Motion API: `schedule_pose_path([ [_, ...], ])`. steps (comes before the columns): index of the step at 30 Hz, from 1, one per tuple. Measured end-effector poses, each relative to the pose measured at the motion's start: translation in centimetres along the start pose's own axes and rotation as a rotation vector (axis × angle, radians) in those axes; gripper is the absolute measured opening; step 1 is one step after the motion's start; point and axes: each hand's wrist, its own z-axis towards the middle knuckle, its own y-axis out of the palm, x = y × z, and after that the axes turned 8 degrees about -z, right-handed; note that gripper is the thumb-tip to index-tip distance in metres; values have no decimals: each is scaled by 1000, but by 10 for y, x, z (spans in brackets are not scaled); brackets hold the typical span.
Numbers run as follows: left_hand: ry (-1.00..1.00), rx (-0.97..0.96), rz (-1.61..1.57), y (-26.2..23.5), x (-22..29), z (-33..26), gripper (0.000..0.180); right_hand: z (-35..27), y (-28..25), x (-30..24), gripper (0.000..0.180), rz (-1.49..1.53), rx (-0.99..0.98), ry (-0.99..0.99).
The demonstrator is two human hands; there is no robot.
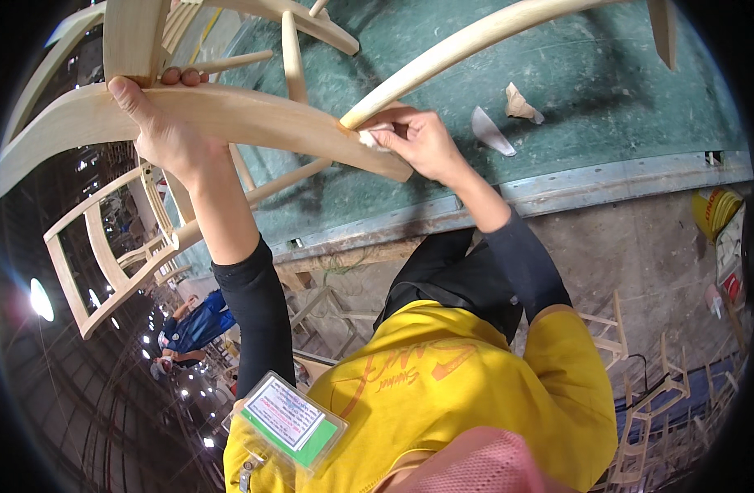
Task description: The person sands the wooden frame of a chair using a sanding block. They move the chair on the workbench, flip it over, and sand various parts including legs and crossbars.
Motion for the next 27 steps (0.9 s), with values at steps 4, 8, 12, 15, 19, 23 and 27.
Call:
schedule_pose_path([
  [4, -19, -18, -66, -1, 0, 2, 54, -23, 14, -21, 25, -166, -16, -188],
  [8, -19, 14, -82, 0, 1, -2, 53, -24, 26, -52, 20, -339, 294, -292],
  [12, -3, 31, -114, 4, 0, -6, 51, -15, 27, -50, 26, -626, 355, -410],
  [15, -4, 33, -152, 2, -1, -3, 49, -22, 35, -38, 33, -663, 388, -453],
  [19, 0, 46, -109, 2, -3, -1, 50, -37, 22, -18, 35, -763, 394, -356],
  [23, -5, 91, -107, 1, -3, 4, 46, -51, 2, -5, 27, -725, 456, -227],
  [27, -30, 77, -151, 1, -3, 5, 44, -6, 6, -10, 25, 24, 354, 66],
])
